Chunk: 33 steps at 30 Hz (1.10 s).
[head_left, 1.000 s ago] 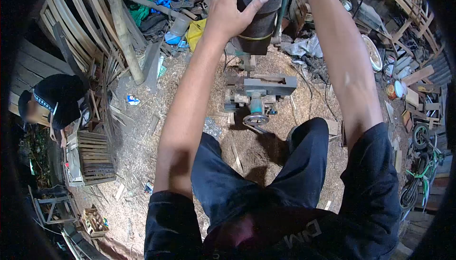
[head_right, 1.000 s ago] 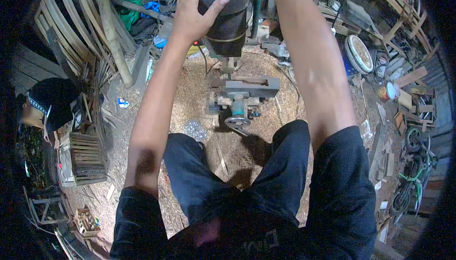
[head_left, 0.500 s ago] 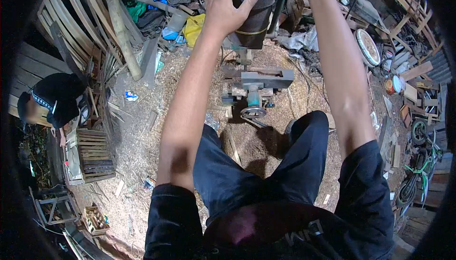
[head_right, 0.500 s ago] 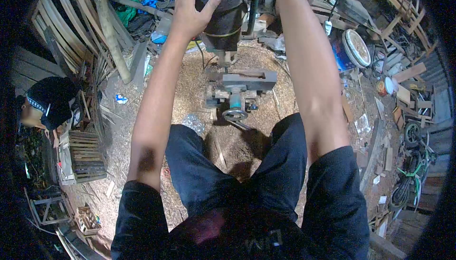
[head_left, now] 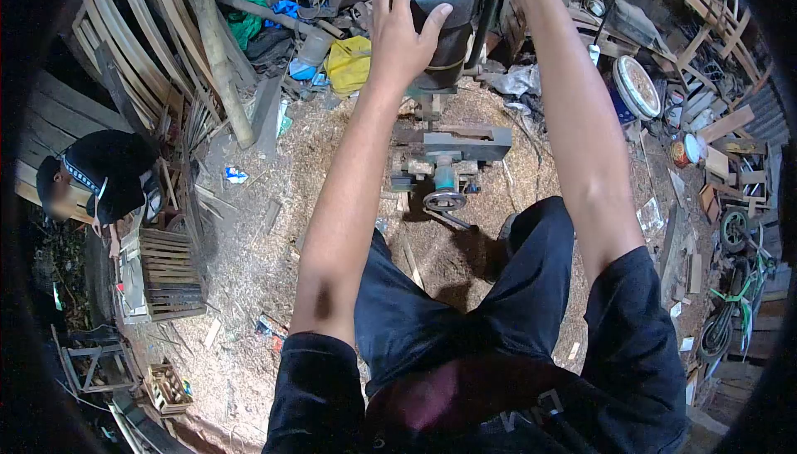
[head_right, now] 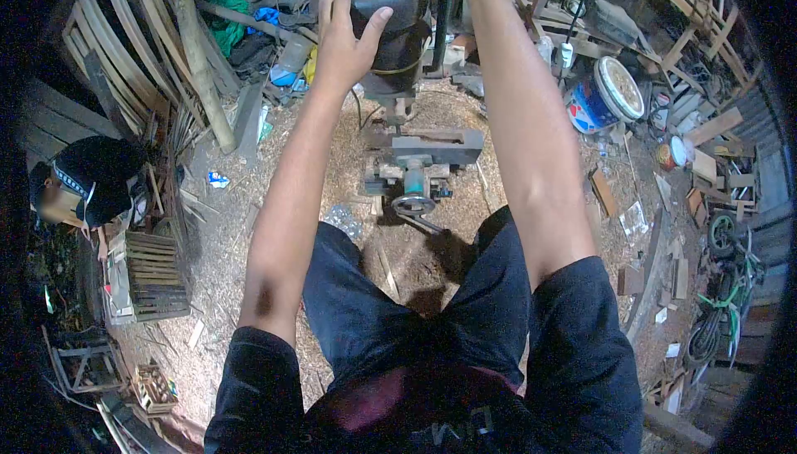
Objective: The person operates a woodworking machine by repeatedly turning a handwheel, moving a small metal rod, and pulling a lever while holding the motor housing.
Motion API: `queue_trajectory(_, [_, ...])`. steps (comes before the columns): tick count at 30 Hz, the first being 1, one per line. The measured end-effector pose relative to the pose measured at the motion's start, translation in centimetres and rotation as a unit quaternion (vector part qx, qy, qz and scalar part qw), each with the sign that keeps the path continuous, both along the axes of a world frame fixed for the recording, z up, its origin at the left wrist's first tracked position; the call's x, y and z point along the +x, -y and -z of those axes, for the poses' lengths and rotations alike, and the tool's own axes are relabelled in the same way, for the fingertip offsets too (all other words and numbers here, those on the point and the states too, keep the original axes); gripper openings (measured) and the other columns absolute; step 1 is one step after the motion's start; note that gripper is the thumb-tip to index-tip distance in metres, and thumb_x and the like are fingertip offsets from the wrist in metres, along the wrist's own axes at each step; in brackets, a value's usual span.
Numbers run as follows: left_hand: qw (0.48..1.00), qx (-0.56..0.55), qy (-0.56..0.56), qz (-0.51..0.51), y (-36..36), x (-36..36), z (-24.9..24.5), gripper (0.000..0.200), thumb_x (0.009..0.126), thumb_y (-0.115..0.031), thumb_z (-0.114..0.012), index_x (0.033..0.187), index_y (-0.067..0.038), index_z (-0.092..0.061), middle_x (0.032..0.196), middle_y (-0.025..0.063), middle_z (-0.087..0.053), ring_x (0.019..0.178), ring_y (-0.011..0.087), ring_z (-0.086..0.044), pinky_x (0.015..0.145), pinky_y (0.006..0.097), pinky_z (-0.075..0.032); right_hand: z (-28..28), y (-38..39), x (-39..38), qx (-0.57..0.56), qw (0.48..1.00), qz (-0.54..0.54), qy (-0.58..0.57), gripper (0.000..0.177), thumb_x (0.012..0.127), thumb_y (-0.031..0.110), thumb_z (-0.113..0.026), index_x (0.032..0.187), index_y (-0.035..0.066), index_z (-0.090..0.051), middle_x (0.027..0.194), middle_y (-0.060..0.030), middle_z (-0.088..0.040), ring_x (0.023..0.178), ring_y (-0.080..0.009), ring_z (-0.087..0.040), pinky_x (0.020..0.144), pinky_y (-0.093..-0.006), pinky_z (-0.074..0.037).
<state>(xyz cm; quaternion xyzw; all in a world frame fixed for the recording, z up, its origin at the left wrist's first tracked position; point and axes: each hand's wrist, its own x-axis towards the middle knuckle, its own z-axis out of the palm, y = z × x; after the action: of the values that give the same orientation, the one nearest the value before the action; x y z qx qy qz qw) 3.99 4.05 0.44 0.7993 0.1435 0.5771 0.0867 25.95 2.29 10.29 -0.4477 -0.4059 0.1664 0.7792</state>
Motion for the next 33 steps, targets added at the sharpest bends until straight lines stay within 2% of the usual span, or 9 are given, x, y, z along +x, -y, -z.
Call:
queue_trajectory(8, [0.999, 0.014, -0.022, -0.031, -0.1, -0.3, -0.2, 0.052, 0.086, -0.035, -0.071, 0.124, -0.004, -0.053, 0.138, 0.0194, -0.045, 0.133, 0.0436, -0.036, 0.112, 0.0502, -0.029, -0.5, 0.3, -0.8, -0.011, 1.000, 0.015, -0.017, 0.038, 0.096, 0.032, -0.044, 0.066, 0.011, -0.051, 0.050, 0.0001, -0.042, 0.040, -0.0136, -0.039, 0.042, -0.0297, -0.032])
queue_trajectory(11, [0.999, 0.011, -0.024, -0.025, -0.3, -0.2, -0.1, 0.051, 0.087, -0.035, -0.071, 0.123, -0.004, -0.054, 0.137, 0.0195, -0.046, 0.133, 0.0438, -0.037, 0.112, 0.0506, -0.029, 1.6, 2.0, -1.1, 0.020, 0.999, -0.030, 0.012, 0.042, 0.097, 0.032, -0.043, 0.062, 0.011, -0.048, 0.050, -0.0005, -0.043, 0.041, -0.0130, -0.039, 0.042, -0.0295, -0.031])
queue_trajectory(12, [0.999, 0.011, -0.021, -0.023, -0.3, -0.1, 0.2, 0.050, 0.087, -0.035, -0.070, 0.123, -0.004, -0.054, 0.137, 0.0193, -0.046, 0.133, 0.0438, -0.037, 0.112, 0.0508, -0.029, 2.2, 4.3, -3.5, 0.043, 0.998, 0.027, 0.039, 0.044, 0.098, 0.032, -0.042, 0.060, 0.010, -0.047, 0.051, -0.0009, -0.043, 0.041, -0.0127, -0.038, 0.042, -0.0298, -0.030])
queue_trajectory(19, [0.999, -0.034, -0.012, 0.004, 2.1, -0.7, -1.0, 0.049, 0.086, -0.022, -0.068, 0.125, 0.001, -0.050, 0.137, 0.0238, -0.044, 0.131, 0.0430, -0.040, 0.111, 0.0470, -0.032, 3.6, 6.1, -4.1, 0.020, 0.999, 0.020, 0.034, 0.042, 0.098, 0.031, -0.044, 0.063, 0.008, -0.051, 0.052, -0.0012, -0.045, 0.045, -0.0131, -0.041, 0.046, -0.0290, -0.032])
queue_trajectory(23, [0.998, -0.051, -0.027, -0.032, 3.4, -0.9, -0.4, 0.054, 0.087, -0.020, -0.067, 0.133, -0.001, -0.045, 0.145, 0.0244, -0.038, 0.135, 0.0433, -0.036, 0.111, 0.0466, -0.031, 3.1, 6.9, -3.2, -0.014, 0.994, -0.105, 0.017, 0.038, 0.098, 0.031, -0.045, 0.070, 0.006, -0.055, 0.059, -0.0035, -0.050, 0.051, -0.0156, -0.046, 0.052, -0.0312, -0.037])
queue_trajectory(26, [0.994, -0.076, -0.051, -0.061, 4.2, -1.1, -0.1, 0.064, 0.086, -0.019, -0.068, 0.142, -0.007, -0.040, 0.153, 0.0234, -0.029, 0.141, 0.0429, -0.029, 0.113, 0.0466, -0.029, 2.5, 7.4, -3.4, -0.073, 0.993, -0.090, 0.007, 0.037, 0.098, 0.033, -0.045, 0.074, 0.008, -0.057, 0.063, -0.0036, -0.052, 0.053, -0.0176, -0.049, 0.055, -0.0319, -0.040])
queue_trajectory(29, [0.995, -0.018, -0.053, -0.081, 3.5, -0.9, 0.6, 0.064, 0.084, -0.033, -0.073, 0.134, -0.007, -0.044, 0.148, 0.0233, -0.034, 0.136, 0.0448, -0.033, 0.111, 0.0524, -0.031, 1.9, 7.8, -4.0, -0.072, 0.993, -0.096, -0.009, 0.036, 0.097, 0.036, -0.051, 0.071, 0.011, -0.058, 0.060, -0.0025, -0.051, 0.053, -0.0165, -0.049, 0.056, -0.0303, -0.040])
queue_trajectory(30, [0.993, -0.025, -0.077, -0.090, 3.8, -1.0, 0.4, 0.071, 0.082, -0.029, -0.075, 0.139, -0.009, -0.038, 0.151, 0.0252, -0.027, 0.138, 0.0447, -0.031, 0.111, 0.0514, -0.032, 1.7, 8.0, -4.4, -0.079, 0.994, -0.077, 0.001, 0.036, 0.096, 0.036, -0.053, 0.070, 0.012, -0.057, 0.059, -0.0021, -0.051, 0.053, -0.0162, -0.049, 0.055, -0.0302, -0.040])
queue_trajectory(33, [0.992, -0.025, -0.072, -0.096, 4.1, -0.8, 0.3, 0.070, 0.081, -0.026, -0.075, 0.139, -0.009, -0.039, 0.152, 0.0247, -0.027, 0.137, 0.0445, -0.032, 0.111, 0.0511, -0.032, 1.8, 7.8, -4.9, -0.074, 0.996, -0.047, 0.002, 0.037, 0.095, 0.036, -0.057, 0.066, 0.012, -0.056, 0.056, 0.0002, -0.048, 0.050, -0.0147, -0.048, 0.053, -0.0304, -0.039])
